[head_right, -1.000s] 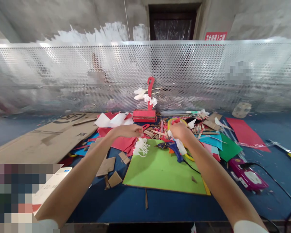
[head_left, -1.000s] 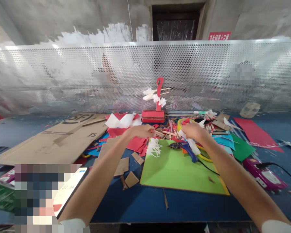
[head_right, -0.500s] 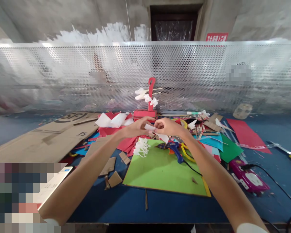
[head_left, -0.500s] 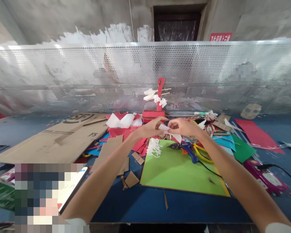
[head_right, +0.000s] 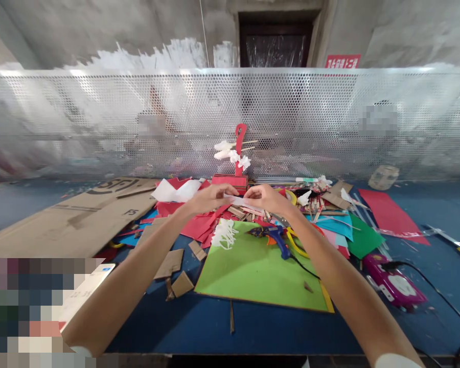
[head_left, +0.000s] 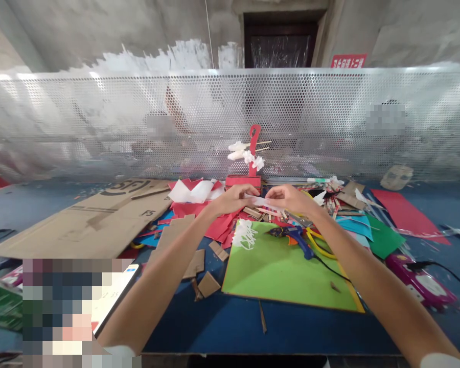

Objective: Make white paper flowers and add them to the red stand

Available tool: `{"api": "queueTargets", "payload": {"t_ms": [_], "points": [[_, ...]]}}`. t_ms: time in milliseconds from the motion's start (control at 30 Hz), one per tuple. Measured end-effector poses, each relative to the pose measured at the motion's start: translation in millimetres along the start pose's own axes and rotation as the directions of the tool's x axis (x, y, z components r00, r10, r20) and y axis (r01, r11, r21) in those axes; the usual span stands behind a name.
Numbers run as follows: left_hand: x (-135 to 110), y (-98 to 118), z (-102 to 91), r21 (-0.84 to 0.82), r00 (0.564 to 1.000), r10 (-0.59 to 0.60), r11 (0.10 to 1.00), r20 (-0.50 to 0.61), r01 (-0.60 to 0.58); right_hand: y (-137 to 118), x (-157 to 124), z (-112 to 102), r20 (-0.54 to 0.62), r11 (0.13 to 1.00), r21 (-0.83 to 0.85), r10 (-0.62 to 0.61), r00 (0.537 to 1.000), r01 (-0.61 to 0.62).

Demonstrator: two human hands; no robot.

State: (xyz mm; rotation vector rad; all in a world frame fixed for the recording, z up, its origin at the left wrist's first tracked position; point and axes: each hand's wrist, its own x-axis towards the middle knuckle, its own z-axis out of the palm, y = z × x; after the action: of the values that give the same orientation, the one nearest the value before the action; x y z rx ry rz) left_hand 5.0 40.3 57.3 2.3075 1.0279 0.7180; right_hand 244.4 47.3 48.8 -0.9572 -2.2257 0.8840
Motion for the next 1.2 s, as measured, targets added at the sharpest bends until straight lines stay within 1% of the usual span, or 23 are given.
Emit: {"api": "queueTargets", "payload": {"t_ms": [133, 267, 367, 433, 500, 533, 633, 700, 767, 1000, 1100, 1200], "points": [[1.8, 2.4, 8.7, -0.026, 0.999, 0.047, 0.999, 0.01, -0.046, -1.5, 0.7, 5.6, 0.025, 1.0, 0.011, -0.004, 1.0, 0.004], [3.5, -1.8, 12.0, -0.038, 1.0, -0.014, 0.999, 0.005, 0.014, -0.2, 1.8, 7.9, 0.025, 0.999, 0.051, -0.014, 1.0, 0.013], [4.7, -8.5, 10.9, -0.089, 0.998, -0.058, 0.994, 0.022, 0.06, -3.4, -0.5, 7.8, 0.001, 0.999, 0.031, -0.024, 1.0, 0.024], [5.7, -13.0, 11.0, -0.135, 0.996, -0.084, 0.987, 0.04, 0.089, -9.1, -3.6, 8.9, -0.004, 0.998, -0.024, -0.057, 0.998, 0.056], [6.5, -15.7, 12.6, -0.219, 0.993, -0.102, 0.969, 0.059, 0.113, -15.6, -6.7, 11.9, 0.015, 0.987, -0.108, -0.12, 0.993, 0.121], [6.7, -15.9, 13.8, -0.274, 0.992, -0.106, 0.954, 0.069, 0.121, -18.3, -7.7, 14.1, 0.025, 0.974, -0.164, -0.153, 0.988, 0.155], [6.1, -12.4, 17.1, -0.414, 0.989, -0.112, 0.899, 0.097, 0.142, -22.1, -8.0, 21.5, 0.008, 0.908, -0.348, -0.246, 0.969, 0.233], [5.1, -8.6, 17.9, -0.451, 0.987, -0.117, 0.879, 0.112, 0.156, -21.3, -6.6, 24.8, -0.006, 0.87, -0.425, -0.279, 0.96, 0.25], [4.2, -5.7, 17.4, -0.458, 0.984, -0.127, 0.873, 0.124, 0.17, -19.6, -5.4, 25.6, -0.012, 0.852, -0.456, -0.296, 0.955, 0.258], [4.3, -9.1, 14.5, -0.415, 0.975, -0.13, 0.888, 0.18, 0.195, -16.5, -4.2, 19.5, -0.007, 0.844, -0.418, -0.373, 0.928, 0.336], [5.3, -13.5, 15.5, -0.376, 0.974, -0.129, 0.907, 0.186, 0.192, -14.4, -3.5, 18.8, -0.027, 0.863, -0.366, -0.384, 0.923, 0.348], [6.0, -16.7, 16.9, -0.372, 0.976, -0.095, 0.914, 0.195, 0.164, -11.4, -2.9, 18.6, -0.058, 0.896, -0.289, -0.367, 0.928, 0.336]]}}
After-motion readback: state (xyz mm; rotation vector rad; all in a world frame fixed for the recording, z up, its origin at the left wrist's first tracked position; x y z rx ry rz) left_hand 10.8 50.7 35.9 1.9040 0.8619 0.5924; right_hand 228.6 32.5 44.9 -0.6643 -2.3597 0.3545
